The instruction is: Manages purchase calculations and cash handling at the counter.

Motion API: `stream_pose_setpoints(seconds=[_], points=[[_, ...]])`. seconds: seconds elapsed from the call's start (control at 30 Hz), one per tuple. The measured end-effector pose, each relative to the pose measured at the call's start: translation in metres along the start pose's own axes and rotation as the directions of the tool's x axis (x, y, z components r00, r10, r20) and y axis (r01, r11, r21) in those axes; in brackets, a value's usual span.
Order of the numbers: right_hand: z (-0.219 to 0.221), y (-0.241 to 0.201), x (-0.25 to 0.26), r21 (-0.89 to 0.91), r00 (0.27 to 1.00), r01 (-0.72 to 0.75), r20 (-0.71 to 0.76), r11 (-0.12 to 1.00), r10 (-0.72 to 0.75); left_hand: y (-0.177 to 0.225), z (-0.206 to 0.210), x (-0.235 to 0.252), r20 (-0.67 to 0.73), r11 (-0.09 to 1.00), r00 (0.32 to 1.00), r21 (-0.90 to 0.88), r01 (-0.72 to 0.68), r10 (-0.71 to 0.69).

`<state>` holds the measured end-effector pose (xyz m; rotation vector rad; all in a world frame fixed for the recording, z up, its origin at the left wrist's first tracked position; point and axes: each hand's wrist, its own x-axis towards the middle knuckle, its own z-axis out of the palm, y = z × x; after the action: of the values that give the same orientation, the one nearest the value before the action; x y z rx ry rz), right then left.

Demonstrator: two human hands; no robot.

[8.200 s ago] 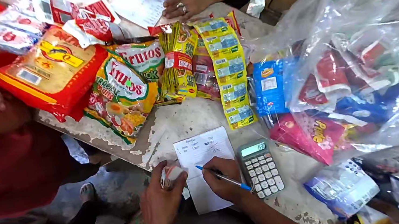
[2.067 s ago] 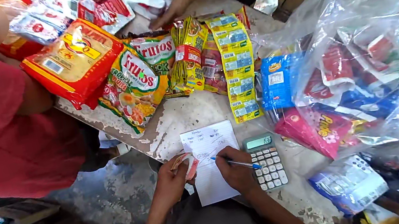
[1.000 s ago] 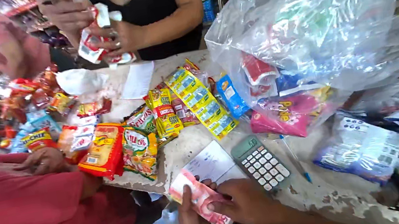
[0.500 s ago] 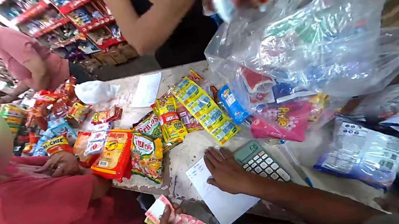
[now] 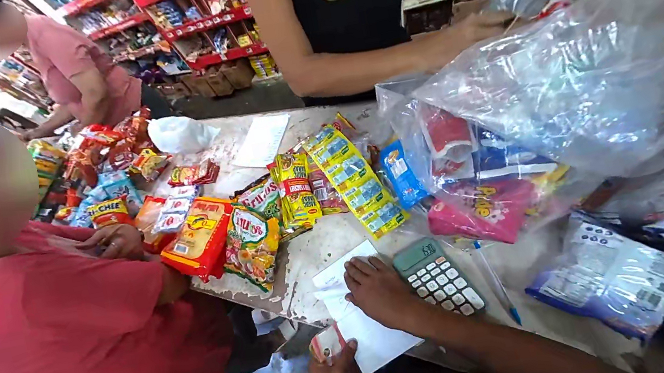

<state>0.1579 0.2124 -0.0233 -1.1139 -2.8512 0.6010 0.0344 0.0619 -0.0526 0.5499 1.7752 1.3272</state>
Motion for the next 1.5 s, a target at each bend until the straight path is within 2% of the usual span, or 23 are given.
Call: stream_pose_setpoints(seconds=[0.1,0.2,0.3,0.37,0.43,0.5,0.63,0.73,0.83,1.0,1.2,1.3,1.4,1.47,1.5], points=[[-0.002,0.006,0.003,0.134,0.987,0.062,-0.156,0.989,-0.041,0.008,-0.002,0.004,-0.025,1.0,1.0,0.004,0.003,-0.003],[-0.024,0.014,0.016,0.315,0.989,0.123,-0.119,0.941,-0.089,0.032,-0.02,0.022,-0.065,0.995,0.997,0.095,-0.038,0.044],[-0.041,0.02,0.031,0.477,0.973,0.222,-0.047,0.85,-0.227,0.06,-0.044,0.05,-0.109,0.933,0.97,0.317,-0.174,0.218],[-0.042,0.017,0.035,0.597,0.946,0.288,-0.053,0.749,-0.321,0.073,-0.058,0.062,-0.109,0.826,0.931,0.506,-0.249,0.347],[-0.036,0.013,0.033,0.591,0.941,0.308,-0.073,0.745,-0.331,0.077,-0.066,0.064,-0.131,0.732,0.897,0.633,-0.252,0.422],[-0.025,0.013,0.034,0.499,0.959,0.278,-0.094,0.821,-0.268,0.074,-0.067,0.06,-0.151,0.704,0.898,0.678,-0.21,0.413],[-0.013,0.012,0.034,0.442,0.993,0.121,-0.043,0.889,-0.114,0.062,-0.065,0.061,-0.088,0.766,0.971,0.632,-0.119,0.223],[-0.009,0.0,0.024,0.208,0.999,0.042,0.005,0.977,-0.044,0.05,-0.063,0.066,-0.069,0.838,0.983,0.535,-0.106,0.168],[0.014,-0.002,0.021,0.077,0.987,-0.05,-0.147,0.996,0.061,0.046,-0.057,0.07,-0.102,0.886,0.978,0.448,-0.12,0.184],[0.035,-0.001,0.021,0.088,0.942,-0.113,-0.307,0.99,0.135,0.059,-0.044,0.082,-0.076,0.763,0.948,0.614,-0.201,0.311],[0.041,-0.007,0.026,0.11,0.9,-0.015,-0.431,0.994,0.061,0.063,-0.045,0.098,-0.008,0.706,0.943,0.666,-0.242,0.332],[0.041,-0.007,0.023,0.202,0.875,0.032,-0.479,0.979,0.07,0.064,-0.047,0.098,-0.001,0.688,0.942,0.683,-0.245,0.336],[0.035,-0.017,0.013,0.349,0.861,0.12,-0.502,0.929,0.077,0.071,-0.055,0.084,-0.049,0.606,0.879,0.742,-0.286,0.475],[0.031,-0.025,0.005,0.476,0.844,0.213,-0.53,0.853,0.085,0.082,-0.061,0.065,-0.146,0.657,0.813,0.676,-0.333,0.563],[0.03,-0.027,0.002,0.525,0.834,0.261,-0.545,0.81,0.084,0.085,-0.063,0.056,-0.201,0.736,0.814,0.579,-0.35,0.545]])
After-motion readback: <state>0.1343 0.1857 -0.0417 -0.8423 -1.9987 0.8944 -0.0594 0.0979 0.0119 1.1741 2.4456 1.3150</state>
